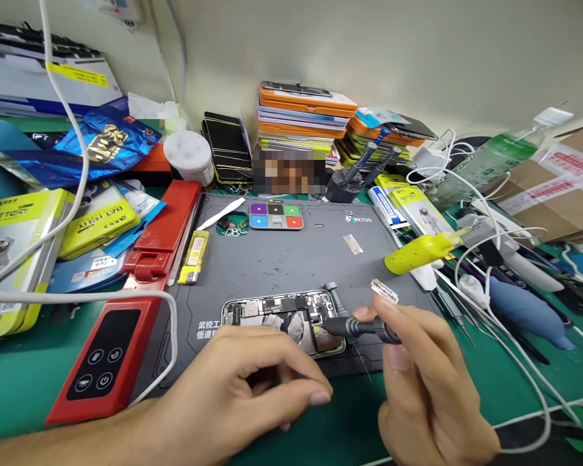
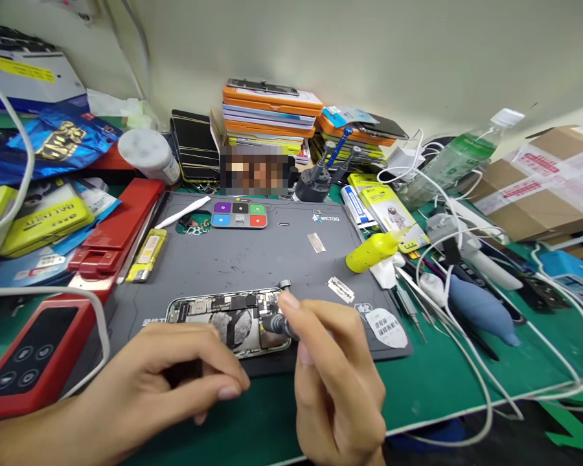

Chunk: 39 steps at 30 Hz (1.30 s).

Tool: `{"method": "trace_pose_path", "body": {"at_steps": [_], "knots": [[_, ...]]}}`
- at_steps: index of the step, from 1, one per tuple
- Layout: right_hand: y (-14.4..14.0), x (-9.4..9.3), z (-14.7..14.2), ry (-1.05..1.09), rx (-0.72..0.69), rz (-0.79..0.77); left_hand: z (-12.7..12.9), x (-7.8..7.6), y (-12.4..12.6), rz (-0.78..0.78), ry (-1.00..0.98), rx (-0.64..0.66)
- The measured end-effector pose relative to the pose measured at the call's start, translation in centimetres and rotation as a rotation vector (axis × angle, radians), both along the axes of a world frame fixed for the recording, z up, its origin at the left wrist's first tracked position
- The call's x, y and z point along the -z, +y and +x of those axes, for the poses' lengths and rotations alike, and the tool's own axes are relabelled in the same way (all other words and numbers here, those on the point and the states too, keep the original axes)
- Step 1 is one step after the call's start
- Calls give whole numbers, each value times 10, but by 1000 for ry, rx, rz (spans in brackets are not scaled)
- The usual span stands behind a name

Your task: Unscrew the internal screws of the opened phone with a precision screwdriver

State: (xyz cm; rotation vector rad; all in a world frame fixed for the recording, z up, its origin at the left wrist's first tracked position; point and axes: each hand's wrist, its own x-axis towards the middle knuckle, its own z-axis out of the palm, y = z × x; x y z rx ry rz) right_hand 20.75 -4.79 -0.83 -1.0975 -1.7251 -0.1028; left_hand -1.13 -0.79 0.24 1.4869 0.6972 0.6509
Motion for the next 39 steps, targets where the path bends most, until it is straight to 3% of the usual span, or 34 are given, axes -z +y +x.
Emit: {"method": "trace_pose_path", "body": {"at_steps": [5, 17, 24, 30, 33, 37, 39], "knots": [[1, 1, 1, -26, -18, -12, 0, -1, -1, 10, -8, -38], [1, -2, -1, -66, -24, -15, -1, -1, -1, -135, -30, -91], [3, -2, 0, -41, -112, -60, -2, -1, 2, 0, -94, -131], [6, 1, -1, -98, -93, -55, 0, -2, 4, -3, -130, -136], [4, 0, -4, 22, -95, -93, 0, -2, 3, 20, -120, -153], [0, -10, -7, 325, -56, -27, 0, 1, 3, -9, -116, -158], [-2, -15, -7, 431, -107, -24, 0, 2, 4, -43, -127, -147]]}}
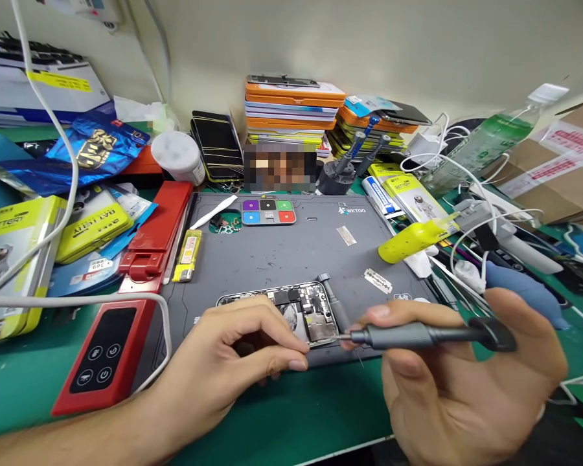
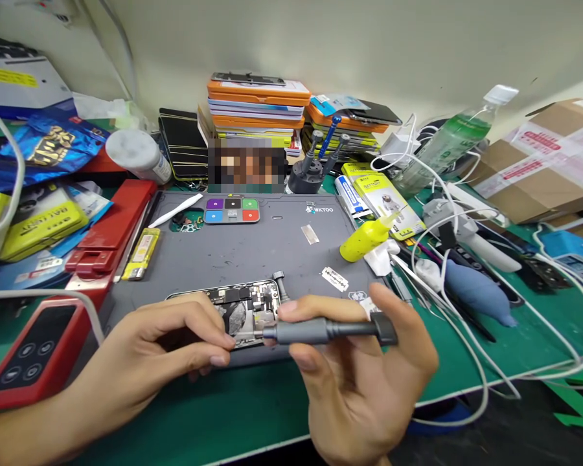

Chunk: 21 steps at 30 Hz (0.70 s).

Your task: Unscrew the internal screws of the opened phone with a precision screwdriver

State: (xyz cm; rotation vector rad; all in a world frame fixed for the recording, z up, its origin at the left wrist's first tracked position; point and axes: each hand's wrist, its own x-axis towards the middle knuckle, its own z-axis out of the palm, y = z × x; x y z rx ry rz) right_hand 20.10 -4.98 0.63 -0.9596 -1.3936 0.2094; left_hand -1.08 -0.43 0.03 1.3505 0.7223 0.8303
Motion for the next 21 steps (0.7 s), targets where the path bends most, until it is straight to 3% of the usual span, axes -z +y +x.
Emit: {"method": "trace_pose_path", "body": {"at_steps": [5, 21], "knots": [[-2, -3, 1, 29, -129, -56, 1, -1, 0, -37, -32, 3], [-4, -5, -1, 9, -110, -104, 0, -4, 3, -28, -45, 34]]}}
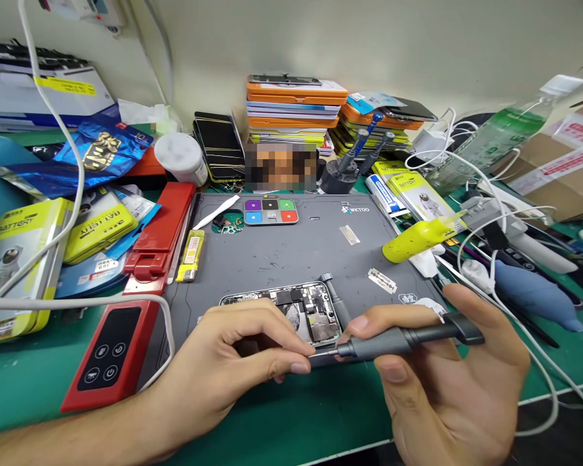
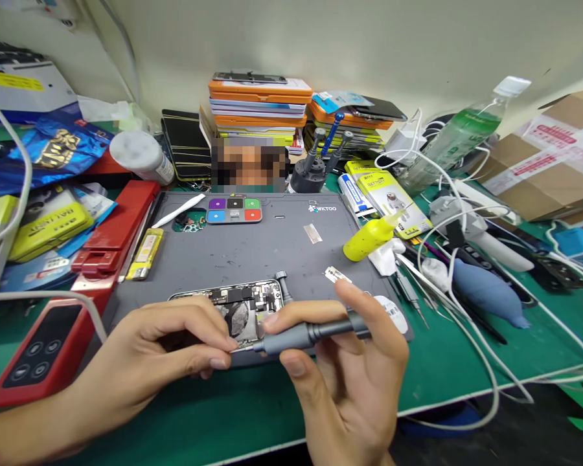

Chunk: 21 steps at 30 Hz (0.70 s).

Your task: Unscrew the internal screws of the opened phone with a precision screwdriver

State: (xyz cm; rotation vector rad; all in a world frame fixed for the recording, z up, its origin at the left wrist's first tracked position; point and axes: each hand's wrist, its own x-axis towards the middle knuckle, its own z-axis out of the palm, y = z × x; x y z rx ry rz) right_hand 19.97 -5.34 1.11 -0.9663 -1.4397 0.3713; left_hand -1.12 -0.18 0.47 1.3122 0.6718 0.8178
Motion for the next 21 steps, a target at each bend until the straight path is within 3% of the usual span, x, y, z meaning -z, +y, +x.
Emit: {"method": "trace_pose_path", "body": {"at_steps": [10, 21], "knots": [[0, 4, 2, 87, -88, -35, -1, 0, 0, -13, -24, 11], [-7, 4, -2, 254, -105, -188, -1, 1, 0, -48, -9, 15]]}}
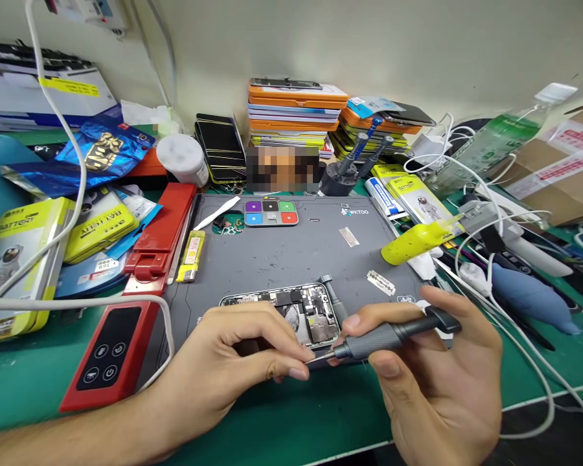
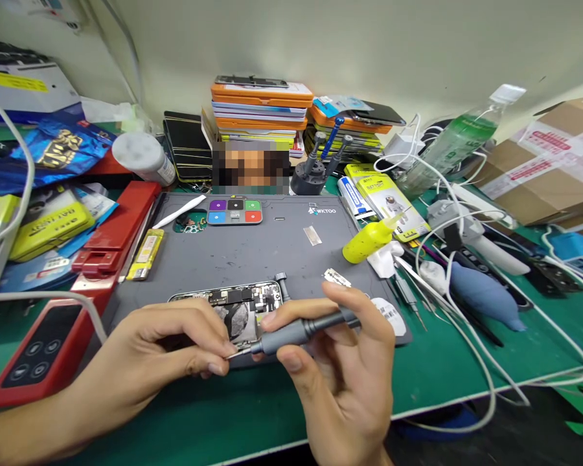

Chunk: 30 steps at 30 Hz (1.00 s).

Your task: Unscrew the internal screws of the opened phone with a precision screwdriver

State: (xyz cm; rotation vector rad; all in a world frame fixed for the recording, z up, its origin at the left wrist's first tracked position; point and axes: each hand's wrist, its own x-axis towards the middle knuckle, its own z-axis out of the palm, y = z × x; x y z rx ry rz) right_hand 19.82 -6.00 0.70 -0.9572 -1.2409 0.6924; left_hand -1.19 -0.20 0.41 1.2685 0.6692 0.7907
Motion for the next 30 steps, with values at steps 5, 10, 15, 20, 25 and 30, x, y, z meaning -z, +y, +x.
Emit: {"method": "trace_pose_path", "body": {"at_steps": [5, 10, 15, 20, 25, 30], "knots": [[0, 0, 1, 20, -8, -19, -1, 1, -1, 23, 7, -1], [1, 1, 1, 7, -13, -28, -2, 3, -1, 27, 5, 5], [2, 0, 1, 26, -34, -26, -1, 3, -1, 55, 3, 8], [1, -2, 3, 30, -8, -76, -2, 3, -3, 87, -14, -2], [3, -3, 3, 38, -11, -104, -2, 3, -3, 101, -16, 0], [1, -3, 3, 46, -30, -113, -1, 2, -3, 103, -16, 0]]}}
